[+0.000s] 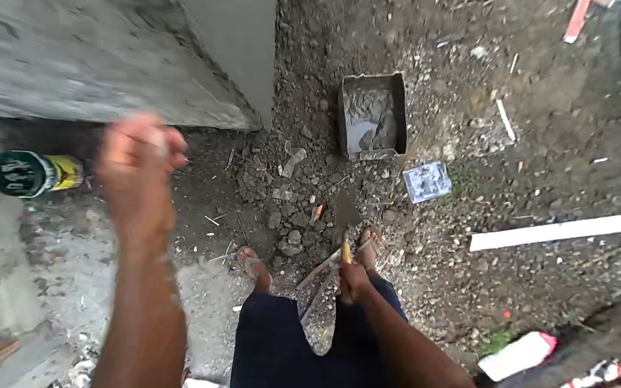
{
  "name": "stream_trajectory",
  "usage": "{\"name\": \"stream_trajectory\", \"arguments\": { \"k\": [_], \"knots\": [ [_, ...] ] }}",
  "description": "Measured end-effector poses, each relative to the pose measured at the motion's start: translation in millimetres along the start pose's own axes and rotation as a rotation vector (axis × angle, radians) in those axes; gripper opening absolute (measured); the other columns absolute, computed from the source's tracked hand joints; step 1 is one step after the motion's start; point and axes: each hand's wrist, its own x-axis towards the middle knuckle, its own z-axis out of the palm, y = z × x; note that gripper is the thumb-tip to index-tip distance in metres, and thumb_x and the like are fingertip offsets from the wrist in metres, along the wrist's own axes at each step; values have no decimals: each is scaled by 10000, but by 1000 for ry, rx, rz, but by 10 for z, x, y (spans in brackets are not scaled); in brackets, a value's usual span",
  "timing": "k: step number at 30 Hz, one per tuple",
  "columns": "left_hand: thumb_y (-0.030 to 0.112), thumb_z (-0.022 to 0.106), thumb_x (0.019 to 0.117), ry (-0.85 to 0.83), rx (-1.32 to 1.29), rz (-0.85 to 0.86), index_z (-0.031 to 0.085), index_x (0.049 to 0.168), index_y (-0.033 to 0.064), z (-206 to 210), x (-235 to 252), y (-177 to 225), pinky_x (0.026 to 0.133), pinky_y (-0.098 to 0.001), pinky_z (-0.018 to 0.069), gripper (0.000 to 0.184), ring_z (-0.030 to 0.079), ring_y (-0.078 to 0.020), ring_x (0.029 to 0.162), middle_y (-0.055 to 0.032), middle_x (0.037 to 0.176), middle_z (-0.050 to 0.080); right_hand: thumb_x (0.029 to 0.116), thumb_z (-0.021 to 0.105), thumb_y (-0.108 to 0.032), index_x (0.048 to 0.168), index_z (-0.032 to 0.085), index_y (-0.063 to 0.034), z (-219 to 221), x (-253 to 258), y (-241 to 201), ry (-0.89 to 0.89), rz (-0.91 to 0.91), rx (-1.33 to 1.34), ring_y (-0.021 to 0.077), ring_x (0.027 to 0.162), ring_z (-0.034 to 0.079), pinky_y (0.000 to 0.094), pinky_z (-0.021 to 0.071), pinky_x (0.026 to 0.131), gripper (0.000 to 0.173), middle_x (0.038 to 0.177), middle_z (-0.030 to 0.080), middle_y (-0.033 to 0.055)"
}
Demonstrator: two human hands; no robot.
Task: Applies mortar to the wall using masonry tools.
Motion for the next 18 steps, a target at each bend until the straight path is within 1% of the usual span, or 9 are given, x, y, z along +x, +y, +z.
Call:
{"name": "stream_trajectory", "arguments": {
  "k": [2, 4, 6, 7, 9, 11, 13, 15, 18],
  "knots": [
    [357, 501, 1071, -133, 255, -236, 536, 1391, 96, 399, 17, -1238, 930, -455, 571, 415, 672, -228, 1080, -119, 1281, 646, 1033, 607, -232, 1216, 539, -28, 27, 171, 77, -12, 48, -28, 180, 514, 579, 346, 537, 476, 283, 700, 588, 86],
    [335, 500, 1074, -290, 443, -382, 591, 1344, 69, 755, 7, -2245, 950, -550, 540, 390, 667, -316, 1092, -183, 1254, 658, 1034, 611, -230, 1224, 535, -29, 16, 356, 134, -22, 73, -27, 185, 507, 585, 350, 545, 469, 286, 698, 590, 90],
    [283, 496, 1073, -468, 551, -473, 633, 1300, 53, 1204, -109, -2943, 987, -554, 521, 351, 671, -321, 1101, -186, 1211, 681, 1034, 611, -224, 1237, 529, -33, -49, 523, 137, -3, 93, 3, 188, 512, 587, 355, 551, 472, 290, 710, 587, 90],
    [268, 488, 1073, -550, 578, -520, 639, 1295, 52, 1446, -203, -3204, 1014, -545, 507, 345, 663, -317, 1128, -183, 1223, 679, 1035, 611, -225, 1236, 527, -36, -77, 601, 128, 10, 98, 22, 190, 517, 593, 358, 558, 479, 290, 714, 588, 91],
    [271, 455, 1078, -658, 605, -611, 635, 1318, 51, 1939, -390, -3645, 1077, -541, 468, 372, 628, -321, 1216, -186, 1283, 661, 1031, 616, -226, 1238, 534, -33, -94, 750, 105, 31, 81, 66, 198, 521, 605, 368, 569, 484, 294, 714, 593, 95],
    [262, 440, 1074, -694, 602, -675, 635, 1332, 56, 2473, -568, -4002, 1093, -544, 458, 383, 613, -324, 1248, -187, 1308, 654, 1031, 623, -225, 1232, 544, -26, -126, 860, 100, 45, 57, 98, 201, 522, 607, 370, 572, 485, 294, 715, 599, 101],
    [231, 441, 1062, -716, 610, -721, 625, 1362, 85, 3032, -715, -4209, 1095, -554, 456, 381, 598, -325, 1273, -173, 1346, 638, 1035, 622, -218, 1222, 554, -11, -229, 926, 110, 49, 23, 78, 204, 527, 608, 367, 572, 492, 286, 730, 610, 111],
    [190, 434, 1050, -759, 668, -686, 588, 1427, 147, 3563, -786, -4335, 1095, -555, 456, 410, 578, -317, 1301, -128, 1405, 609, 1025, 632, -207, 1204, 564, -2, -376, 1004, 117, 42, -3, 40, 205, 524, 605, 362, 568, 491, 280, 728, 613, 118],
    [111, 487, 1003, -834, 817, -493, 506, 1507, 211, 4169, -821, -4540, 1097, -550, 447, 514, 535, -309, 1348, -20, 1555, 484, 999, 664, -204, 1174, 577, 0, -521, 1111, 58, 26, -14, 41, 208, 513, 606, 358, 567, 481, 283, 705, 615, 123]
  ]
}}
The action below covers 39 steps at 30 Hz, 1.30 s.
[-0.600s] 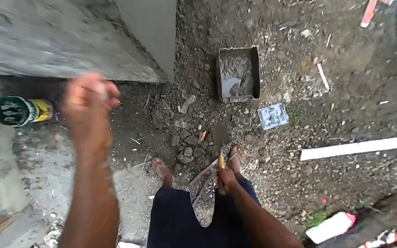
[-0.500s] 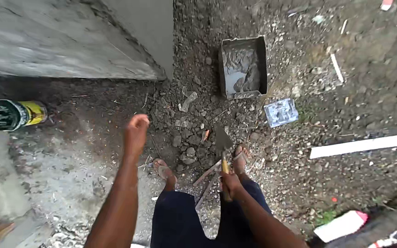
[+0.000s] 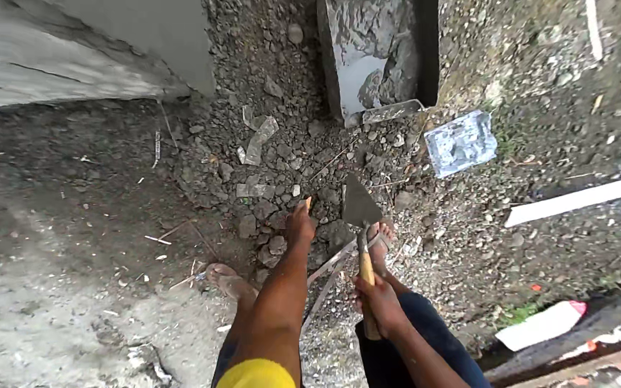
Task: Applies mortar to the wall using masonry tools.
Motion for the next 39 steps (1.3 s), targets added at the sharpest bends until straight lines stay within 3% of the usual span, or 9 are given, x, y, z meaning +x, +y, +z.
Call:
{"name": "stream_trajectory", "arguments": {
  "k": [3, 8, 15, 17, 23, 30, 34, 37, 39],
  "knots": [
    [60, 503, 991, -19, 183, 68, 257, 1628, 217, 242, 247, 119, 1131, -587, 370, 701, 461, -346, 1408, -59, 1627, 376, 1000, 659, -198, 1179, 566, 5, -80, 58, -122, -29, -5, 54, 220, 522, 612, 374, 578, 492, 287, 718, 616, 134],
    [87, 520, 997, 54, 289, 51, 216, 1637, 241, 357, 277, -53, 1073, -587, 414, 725, 548, -417, 1283, -225, 1450, 529, 999, 658, -191, 1176, 562, -5, -159, 1, -266, -68, -4, 96, 223, 519, 615, 381, 585, 477, 275, 728, 611, 135],
    [37, 598, 952, 71, 424, 187, 619, 1378, 214, 131, 477, 164, 992, -622, 479, 462, 541, -466, 1254, -241, 1433, 514, 1003, 642, -182, 1164, 563, 1, -148, -41, -313, -110, -28, 142, 216, 510, 608, 367, 582, 473, 256, 724, 607, 137],
    [36, 583, 961, 62, 442, 230, 646, 1331, 170, 152, 372, 114, 1033, -623, 445, 398, 513, -441, 1295, -186, 1480, 499, 1006, 640, -183, 1161, 558, 3, -139, -45, -305, -115, -36, 136, 217, 508, 610, 368, 583, 468, 255, 723, 608, 137],
    [89, 503, 1023, 9, 452, 317, 638, 1341, 178, -14, -188, -283, 1094, -554, 419, 356, 603, -366, 1220, -121, 1295, 667, 1026, 620, -174, 1179, 553, -4, -53, -84, -264, -122, -20, 135, 200, 504, 606, 355, 580, 467, 239, 720, 606, 123],
    [239, 521, 1057, 421, -312, 103, 638, 1310, 54, -543, -1394, -1091, 1015, -468, 533, 335, 675, -236, 1128, -126, 1245, 691, 1027, 622, -177, 1193, 551, -8, -24, -79, -191, -147, -61, 148, 202, 499, 600, 361, 577, 459, 247, 715, 600, 116],
    [93, 589, 1004, 711, -877, 107, 566, 1201, -49, -951, -1990, -1472, 926, -362, 548, 245, 658, -160, 1017, -117, 1108, 684, 1035, 609, -175, 1191, 538, -8, 7, -88, -142, -125, -62, 150, 195, 495, 601, 354, 577, 461, 239, 705, 598, 104],
    [75, 521, 1007, 879, -1324, 221, 479, 1152, 58, -1259, -2137, -1608, 947, -376, 537, 152, 622, -139, 991, -33, 1058, 613, 1034, 610, -181, 1200, 544, -12, 33, -73, -81, -119, -79, 133, 192, 500, 602, 354, 576, 465, 246, 705, 601, 99],
    [121, 477, 1048, 943, -1575, 351, 440, 1205, 132, -1550, -2255, -1608, 954, -451, 566, 161, 671, -213, 1026, -45, 1149, 639, 1028, 619, -178, 1199, 550, -11, 13, -93, -8, -112, -96, 100, 194, 505, 602, 354, 575, 467, 249, 710, 601, 103]
  ]
}}
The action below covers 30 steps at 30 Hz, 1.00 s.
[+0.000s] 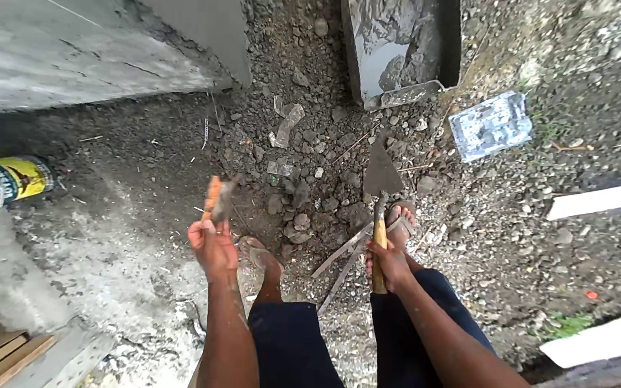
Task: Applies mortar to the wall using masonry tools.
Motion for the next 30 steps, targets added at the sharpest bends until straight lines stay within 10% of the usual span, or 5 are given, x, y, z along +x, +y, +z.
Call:
{"name": "stream_trajectory", "arguments": {
  "k": [3, 18, 24, 30],
  "knots": [
    [154, 337, 1100, -43, -317, 72, 409, 1301, 152, 29, 147, 575, 1043, -609, 495, 214, 644, -361, 1167, -126, 1266, 630, 1022, 625, -185, 1187, 560, -15, -54, -172, 24, 12, -27, -53, 196, 512, 607, 364, 579, 477, 246, 714, 608, 103],
    [305, 250, 1115, 529, -441, -48, 496, 1244, 94, -1752, -862, 2320, 811, -383, 588, 349, 677, -193, 896, -69, 1041, 654, 1016, 613, -214, 1193, 567, -11, -139, -1872, -850, 41, -274, -484, 196, 536, 600, 372, 555, 499, 273, 723, 610, 93],
    [279, 165, 1117, 434, -620, 84, 466, 1223, 99, -1665, -877, 2949, 767, -349, 591, 367, 671, -176, 857, -72, 1015, 648, 991, 670, -261, 1222, 577, -32, -23, -2287, -929, 70, -233, -713, 198, 536, 592, 382, 552, 508, 338, 741, 611, 95],
    [136, 334, 1087, 151, -426, -167, 465, 1239, 38, -1070, -1517, 2732, 873, -425, 595, 223, 683, -222, 993, -106, 1103, 666, 991, 664, -283, 1257, 584, -44, 240, -2538, -767, 39, -210, -878, 208, 571, 611, 393, 559, 538, 366, 779, 629, 106]
  ]
}}
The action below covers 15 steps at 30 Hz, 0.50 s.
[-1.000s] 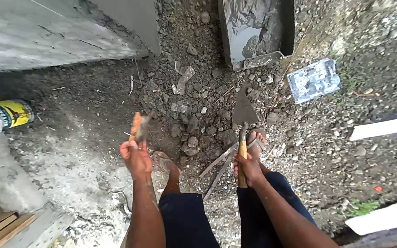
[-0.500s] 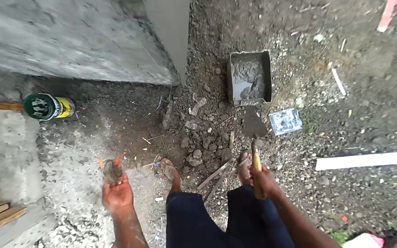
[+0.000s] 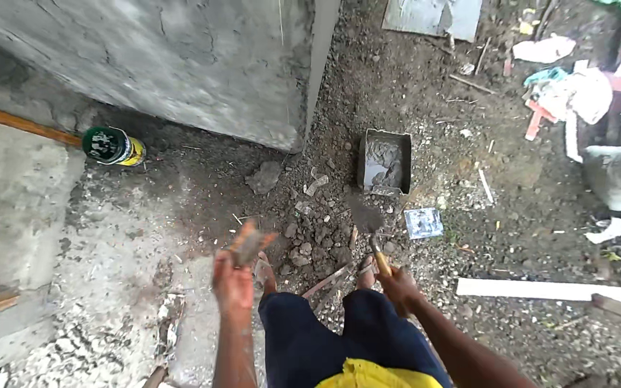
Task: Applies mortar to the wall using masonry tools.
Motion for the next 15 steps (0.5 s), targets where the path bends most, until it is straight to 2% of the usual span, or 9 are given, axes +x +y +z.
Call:
{"name": "stream_trajectory", "arguments": {
  "k": [2, 5, 7, 10, 15],
  "knots": [
    [70, 448, 1042, -64, 240, -82, 511, 1178, -2, 127, -430, -289, 855, -421, 582, 166, 661, -206, 941, -104, 1035, 649, 998, 655, -299, 1264, 574, -50, 77, -64, -36, -26, 4, -46, 207, 579, 616, 392, 564, 547, 373, 790, 632, 103],
    [134, 558, 994, -224, 529, -56, 557, 1208, -43, 125, -819, -596, 887, -417, 560, 278, 645, -207, 970, -143, 1049, 649, 997, 661, -302, 1262, 569, -50, 159, -189, -144, -56, -18, -104, 204, 576, 616, 387, 561, 543, 377, 786, 634, 101],
    [154, 568, 996, -287, 616, -26, 565, 1209, -43, 209, -971, -662, 903, -395, 555, 290, 648, -190, 974, -139, 1039, 653, 995, 663, -292, 1290, 552, -56, 157, -266, -242, -67, -38, -127, 203, 585, 617, 385, 561, 548, 394, 804, 633, 105],
    [160, 546, 1014, -358, 674, -48, 565, 1235, -28, 404, -1132, -747, 912, -394, 557, 290, 654, -193, 994, -143, 1061, 662, 992, 667, -299, 1268, 574, -60, 79, -371, -314, -56, -67, -144, 207, 579, 616, 390, 562, 548, 377, 807, 637, 111],
    [196, 535, 1025, -431, 712, -43, 563, 1247, -18, 823, -1033, -951, 902, -401, 553, 309, 651, -205, 998, -144, 1076, 659, 980, 685, -314, 1300, 571, -70, -287, -422, -425, -11, -65, -200, 216, 612, 612, 413, 558, 573, 418, 843, 630, 117]
  ]
}}
